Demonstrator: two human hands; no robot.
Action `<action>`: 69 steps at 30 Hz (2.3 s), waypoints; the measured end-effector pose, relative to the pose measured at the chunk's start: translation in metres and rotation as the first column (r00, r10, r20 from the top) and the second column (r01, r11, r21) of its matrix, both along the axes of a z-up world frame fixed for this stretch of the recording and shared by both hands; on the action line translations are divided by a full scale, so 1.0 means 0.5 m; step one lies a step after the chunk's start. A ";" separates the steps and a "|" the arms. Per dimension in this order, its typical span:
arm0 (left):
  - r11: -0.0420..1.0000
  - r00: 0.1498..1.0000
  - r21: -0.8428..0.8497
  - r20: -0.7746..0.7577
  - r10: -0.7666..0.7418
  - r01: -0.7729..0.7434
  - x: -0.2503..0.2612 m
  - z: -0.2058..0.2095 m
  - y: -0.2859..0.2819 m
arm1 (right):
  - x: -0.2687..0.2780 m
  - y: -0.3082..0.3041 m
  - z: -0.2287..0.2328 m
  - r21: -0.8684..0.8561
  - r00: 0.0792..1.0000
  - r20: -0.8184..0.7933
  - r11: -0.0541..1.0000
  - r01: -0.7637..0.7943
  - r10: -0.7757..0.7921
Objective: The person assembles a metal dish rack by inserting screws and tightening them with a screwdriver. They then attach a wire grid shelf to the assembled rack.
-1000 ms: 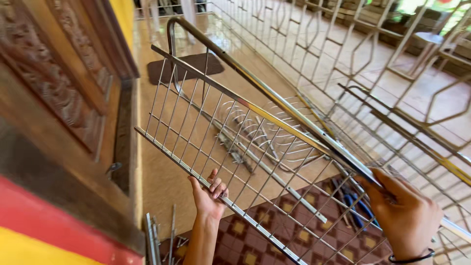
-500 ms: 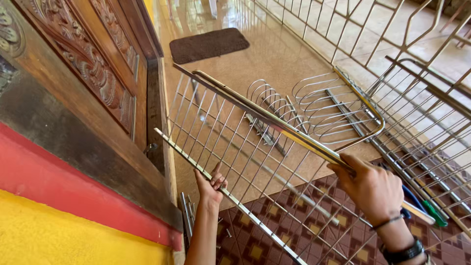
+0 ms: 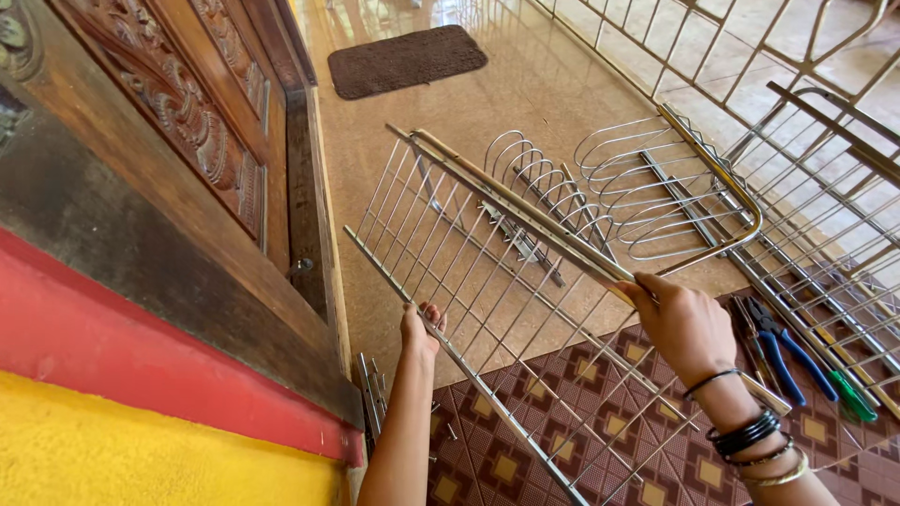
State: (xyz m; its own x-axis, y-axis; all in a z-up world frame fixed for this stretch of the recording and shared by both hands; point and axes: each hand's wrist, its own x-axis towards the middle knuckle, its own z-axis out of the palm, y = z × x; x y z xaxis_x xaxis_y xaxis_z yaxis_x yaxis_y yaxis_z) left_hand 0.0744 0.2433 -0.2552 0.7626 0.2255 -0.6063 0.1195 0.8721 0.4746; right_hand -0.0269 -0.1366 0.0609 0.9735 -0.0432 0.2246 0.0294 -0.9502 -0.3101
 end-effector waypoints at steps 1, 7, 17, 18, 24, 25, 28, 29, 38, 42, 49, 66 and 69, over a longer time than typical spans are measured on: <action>1.000 1.000 -0.010 0.005 0.012 -0.012 -0.005 -0.006 -0.001 | -0.004 0.012 0.014 -0.016 1.000 -0.025 1.000 -0.004 0.004; 0.994 0.997 0.074 0.028 0.077 -0.078 -0.049 0.003 0.034 | -0.034 0.063 0.062 0.015 0.996 -0.080 0.999 -0.035 0.036; 0.984 0.993 0.176 0.119 0.003 -0.024 -0.005 0.030 0.011 | 0.071 -0.076 -0.077 0.281 0.955 -0.296 0.954 0.107 -0.020; 0.989 0.993 0.146 0.120 -0.009 -0.008 0.000 0.030 0.005 | 0.075 -0.092 -0.102 0.285 0.949 -0.313 0.949 0.136 -0.042; 0.986 0.999 0.161 -0.015 -0.032 0.034 -0.001 0.006 -0.025 | 0.079 -0.137 -0.267 0.259 0.968 -0.252 0.963 0.074 -0.006; 0.984 0.999 0.176 -0.015 -0.035 0.037 -0.004 -0.001 -0.030 | 0.076 -0.145 -0.288 0.269 0.966 -0.257 0.960 0.080 -0.008; 0.969 0.999 0.245 -0.034 -0.036 0.043 -0.027 -0.025 -0.037 | 0.070 -0.151 -0.346 0.283 0.964 -0.267 0.957 0.061 0.018; 0.958 0.998 0.283 -0.050 -0.041 0.054 -0.034 -0.031 -0.040 | 0.072 -0.152 -0.363 0.276 0.964 -0.264 0.960 0.039 0.037; 0.724 0.982 0.665 -0.104 -0.155 0.185 -0.019 -0.024 -0.071 | 0.096 -0.155 -0.497 0.262 0.909 -0.417 0.957 0.121 -0.001; 0.302 0.978 0.933 -0.164 -0.132 0.197 -0.042 0.017 -0.092 | 0.082 -0.143 -0.513 0.224 0.912 -0.407 0.973 0.053 0.044; 0.102 0.931 0.952 -0.254 -0.262 0.288 -0.111 0.084 -0.143 | 0.083 -0.118 -0.471 0.110 0.900 -0.435 0.993 0.035 0.016; -0.312 0.855 0.928 0.014 -0.518 -0.204 0.090 0.201 -0.469 | 0.115 -0.267 -0.571 0.604 0.969 -0.235 0.792 0.082 0.079; -0.369 0.869 0.929 -0.175 -0.462 -0.009 0.186 0.241 -0.519 | 0.141 -0.264 -0.544 0.524 0.958 -0.284 0.832 0.183 -0.032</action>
